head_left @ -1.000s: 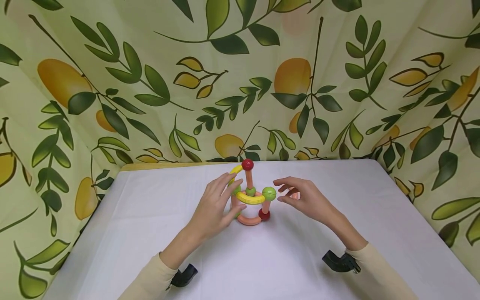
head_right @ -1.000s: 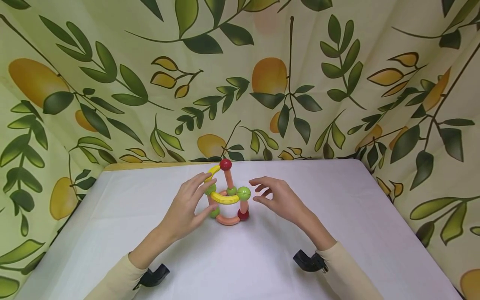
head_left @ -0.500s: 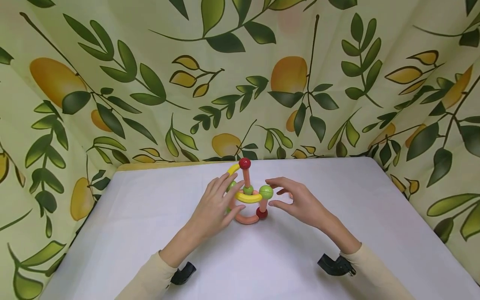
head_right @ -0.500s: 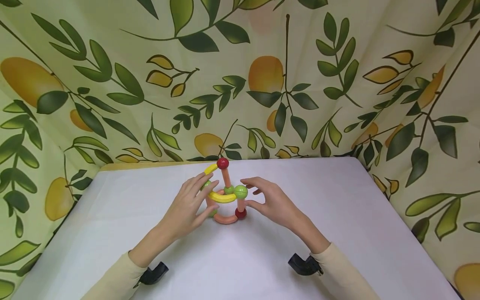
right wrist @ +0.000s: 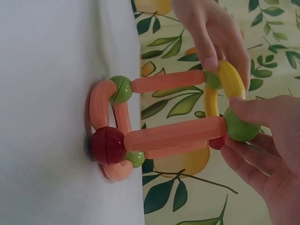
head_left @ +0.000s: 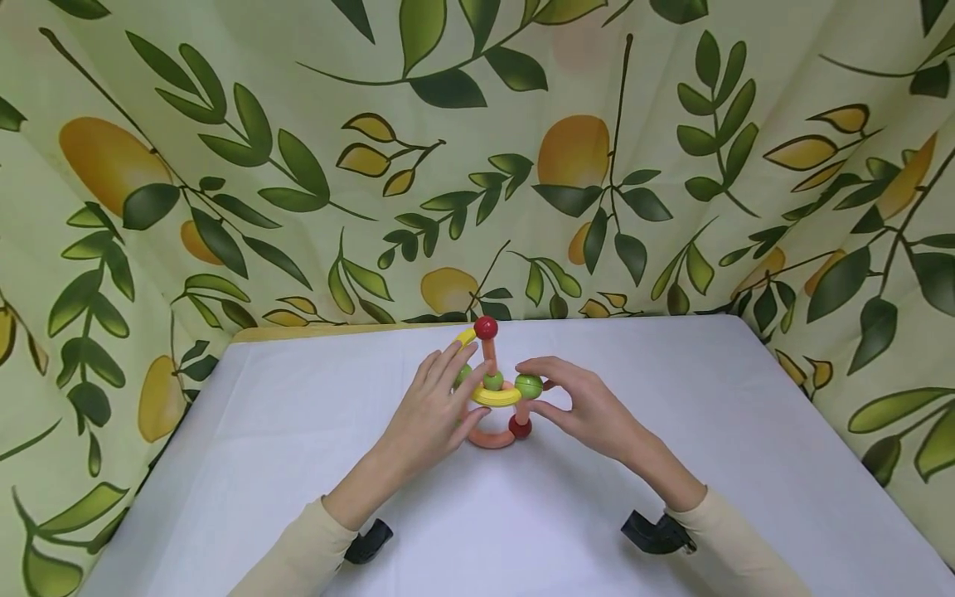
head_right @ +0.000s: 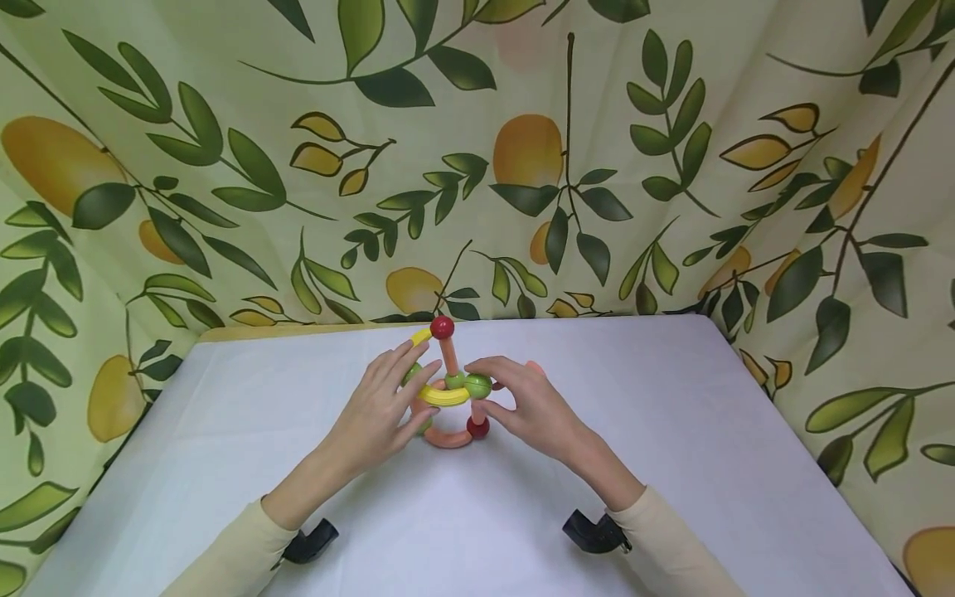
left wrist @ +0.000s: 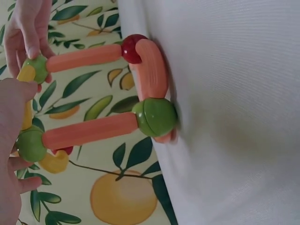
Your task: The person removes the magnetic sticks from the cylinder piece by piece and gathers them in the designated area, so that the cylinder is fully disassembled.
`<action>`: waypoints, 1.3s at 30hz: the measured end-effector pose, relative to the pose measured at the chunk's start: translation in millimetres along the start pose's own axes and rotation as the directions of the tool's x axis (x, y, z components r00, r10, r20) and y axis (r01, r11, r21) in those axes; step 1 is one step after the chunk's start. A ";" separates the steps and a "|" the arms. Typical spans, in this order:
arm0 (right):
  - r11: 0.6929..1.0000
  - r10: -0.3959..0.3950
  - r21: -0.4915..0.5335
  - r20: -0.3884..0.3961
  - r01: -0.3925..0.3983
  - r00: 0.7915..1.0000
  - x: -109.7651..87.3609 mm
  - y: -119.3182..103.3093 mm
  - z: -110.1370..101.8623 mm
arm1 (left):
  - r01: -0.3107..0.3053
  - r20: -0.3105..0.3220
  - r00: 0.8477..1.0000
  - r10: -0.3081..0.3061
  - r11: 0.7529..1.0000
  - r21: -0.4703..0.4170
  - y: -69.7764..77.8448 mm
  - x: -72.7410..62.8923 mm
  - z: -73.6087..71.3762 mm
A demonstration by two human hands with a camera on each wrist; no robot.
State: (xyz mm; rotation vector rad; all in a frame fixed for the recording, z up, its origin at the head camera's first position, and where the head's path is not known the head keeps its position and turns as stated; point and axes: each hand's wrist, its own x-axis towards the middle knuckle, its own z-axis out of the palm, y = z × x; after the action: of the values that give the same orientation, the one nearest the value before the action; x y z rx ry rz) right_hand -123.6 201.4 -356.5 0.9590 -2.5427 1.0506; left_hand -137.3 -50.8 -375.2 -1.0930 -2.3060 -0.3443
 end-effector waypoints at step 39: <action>0.995 0.031 0.091 -0.016 -0.029 0.999 -1.8 0.3 3.2 | -0.023 0.036 0.999 0.020 0.996 0.089 2.7 2.7 6.6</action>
State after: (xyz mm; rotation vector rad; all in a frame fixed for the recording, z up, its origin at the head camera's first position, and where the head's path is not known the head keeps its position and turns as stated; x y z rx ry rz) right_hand -122.3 200.2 -359.7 0.9330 -2.5226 1.1871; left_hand -139.1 -44.4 -379.0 -1.0865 -2.3154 -0.2125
